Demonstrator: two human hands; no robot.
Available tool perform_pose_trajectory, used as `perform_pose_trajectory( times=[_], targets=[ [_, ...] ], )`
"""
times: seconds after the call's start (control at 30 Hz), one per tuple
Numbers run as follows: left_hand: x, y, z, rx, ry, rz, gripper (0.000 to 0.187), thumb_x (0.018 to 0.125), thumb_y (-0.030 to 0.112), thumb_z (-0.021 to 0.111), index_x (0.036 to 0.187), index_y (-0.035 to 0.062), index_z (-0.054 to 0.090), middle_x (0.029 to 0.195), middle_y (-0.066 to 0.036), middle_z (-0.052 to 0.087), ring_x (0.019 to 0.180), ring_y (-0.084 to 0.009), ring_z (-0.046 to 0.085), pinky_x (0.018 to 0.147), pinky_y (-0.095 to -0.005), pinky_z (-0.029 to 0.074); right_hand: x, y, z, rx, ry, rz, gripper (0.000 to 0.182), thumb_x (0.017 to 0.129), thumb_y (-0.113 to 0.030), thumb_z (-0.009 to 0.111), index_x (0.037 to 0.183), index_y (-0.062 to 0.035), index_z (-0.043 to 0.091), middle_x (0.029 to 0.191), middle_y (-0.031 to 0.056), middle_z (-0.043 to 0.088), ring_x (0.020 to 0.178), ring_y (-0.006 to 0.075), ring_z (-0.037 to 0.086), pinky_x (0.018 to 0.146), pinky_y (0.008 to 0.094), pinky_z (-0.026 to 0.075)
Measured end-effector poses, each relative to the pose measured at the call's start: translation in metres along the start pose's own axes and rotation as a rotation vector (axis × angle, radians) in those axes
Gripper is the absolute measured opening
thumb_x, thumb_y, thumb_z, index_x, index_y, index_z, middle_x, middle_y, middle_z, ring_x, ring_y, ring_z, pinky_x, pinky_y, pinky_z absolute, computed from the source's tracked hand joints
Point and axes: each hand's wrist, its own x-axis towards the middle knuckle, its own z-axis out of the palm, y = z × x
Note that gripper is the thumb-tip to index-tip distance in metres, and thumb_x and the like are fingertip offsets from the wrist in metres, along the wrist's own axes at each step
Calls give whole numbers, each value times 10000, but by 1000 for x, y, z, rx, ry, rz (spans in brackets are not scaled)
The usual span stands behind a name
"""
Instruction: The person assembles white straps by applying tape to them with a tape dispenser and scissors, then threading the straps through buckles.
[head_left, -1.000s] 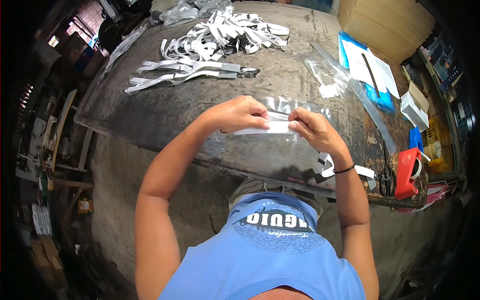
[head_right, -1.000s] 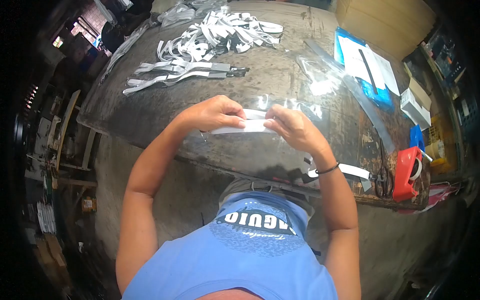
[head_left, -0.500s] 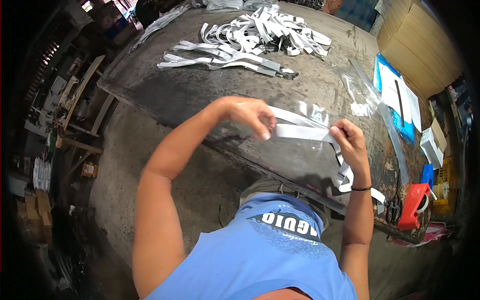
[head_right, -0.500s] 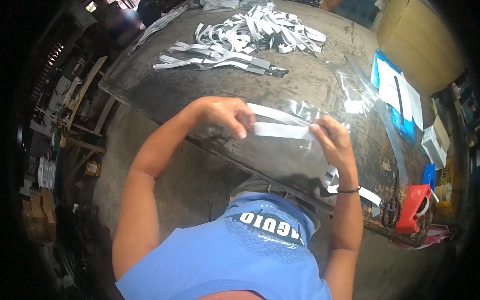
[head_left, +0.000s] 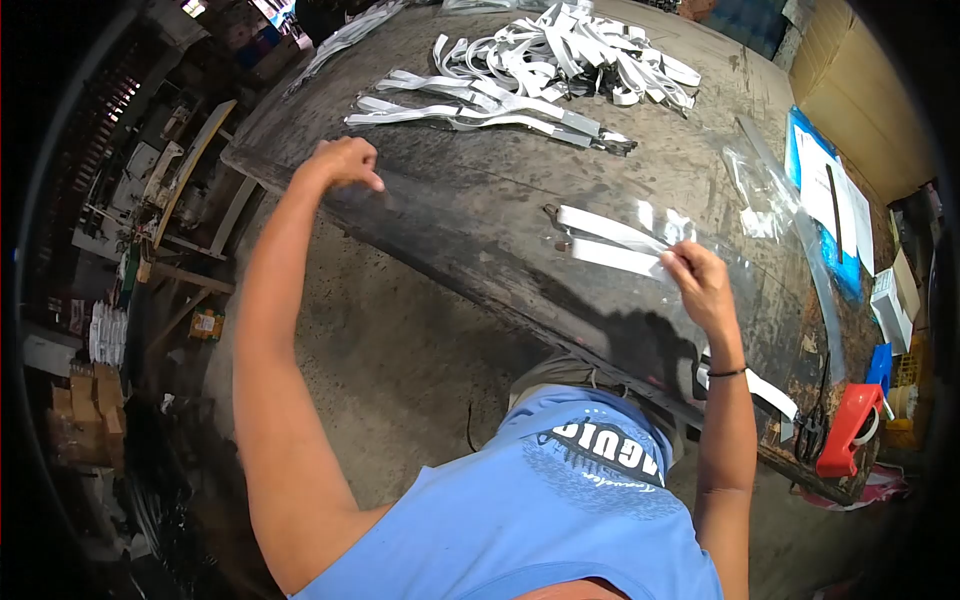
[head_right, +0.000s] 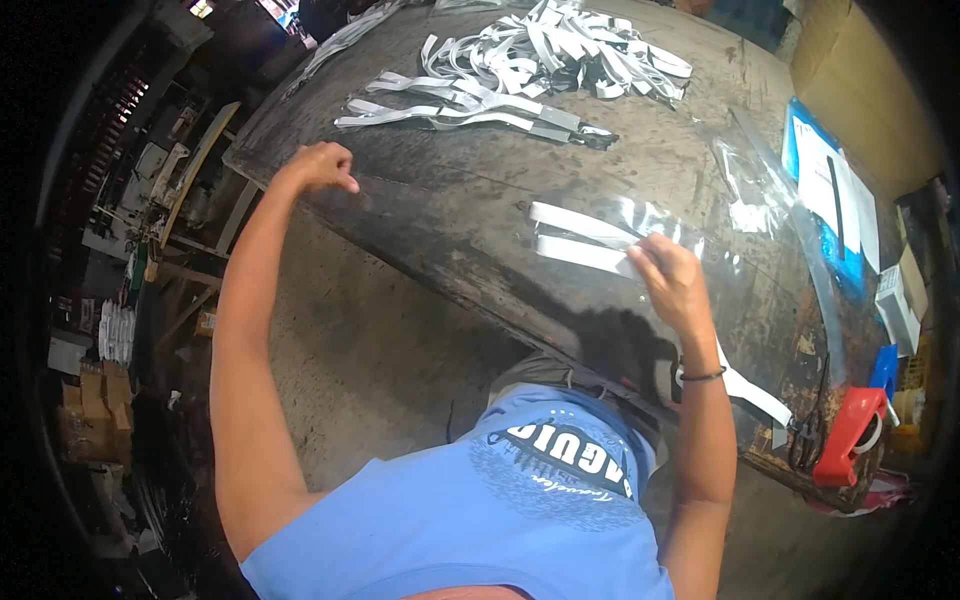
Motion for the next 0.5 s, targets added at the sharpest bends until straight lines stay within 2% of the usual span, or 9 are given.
perform_pose_trajectory(
  times=[0.07, 0.13, 0.17, 0.2, 0.23, 0.37, 0.43, 0.47, 0.5],
  targets=[
    [6, -25, 9, 87, 37, -68, 340, 650, 346, 828, 778, 99, 633, 794, -80, 659, 808, -259, 642, 773, -433, 423, 5, 1, 22, -56, -38, -7, 216, 901, -220, 633, 889, -5, 645, 756, 188, 613, 722, 330, 606, 664, 393, 466],
    [11, -44, 31, 411, 476, -74, 349, 702, 346, 799, 927, 126, 648, 1009, -85, 669, 944, -276, 642, 871, -480, 402, 10, 2, 46, -155, -74, 10, 232, 890, -242, 638, 866, -11, 635, 776, 222, 618, 776, 405, 609, 666, 447, 467],
    [14, -38, 39, 412, 475, -70, 349, 702, 346, 799, 927, 126, 648, 1009, -85, 669, 944, -276, 642, 871, -480, 402, 11, 2, 57, -212, -77, 36, 243, 883, -251, 640, 851, -11, 627, 787, 237, 620, 804, 436, 603, 668, 475, 465],
    [16, -20, 47, 340, 627, 63, 372, 730, 332, 780, 999, 116, 642, 1079, -87, 650, 993, -283, 625, 888, -473, 411, 12, 8, 68, -210, -32, -46, 242, 886, -217, 638, 803, 3, 580, 676, 191, 562, 622, 361, 543, 585, 411, 417],
    [21, 0, 54, 261, 776, 202, 399, 759, 319, 762, 1072, 107, 635, 1148, -88, 632, 1042, -290, 609, 906, -466, 421, 14, 13, 75, -212, -27, -34, 242, 886, -217, 638, 803, 3, 580, 676, 191, 562, 622, 361, 543, 585, 411, 417],
    [15, 137, 88, -347, 570, 821, 453, 847, 332, 684, 1175, 37, 585, 1147, -127, 614, 1138, -338, 537, 959, -433, 424, 12, 3, 85, -203, -56, -38, 214, 883, -238, 627, 812, -38, 598, 791, 217, 643, 794, 442, 609, 663, 512, 464],
    [3, 192, 114, -491, 429, 875, 432, 933, 347, 589, 1237, 40, 563, 1168, -167, 596, 1147, -333, 532, 966, -427, 417, 9, 1, 89, -182, -33, -61, 199, 890, -245, 618, 837, -53, 603, 809, 199, 652, 801, 426, 623, 665, 512, 475],
    [-8, 210, 110, -460, 185, 806, 393, 973, 346, 522, 1234, 56, 569, 1164, -171, 594, 1102, -339, 541, 971, -421, 411, 7, 2, 91, -190, 1, -85, 180, 889, -240, 617, 850, -65, 607, 815, 187, 655, 791, 414, 628, 664, 513, 480],
    [-8, 219, 115, -432, 131, 820, 365, 972, 328, 523, 1219, 65, 581, 1139, -164, 599, 1072, -337, 545, 957, -421, 413, 4, -1, 89, -204, 13, -87, 172, 886, -240, 620, 850, -72, 604, 812, 176, 657, 786, 404, 631, 662, 514, 484]
  ],
)
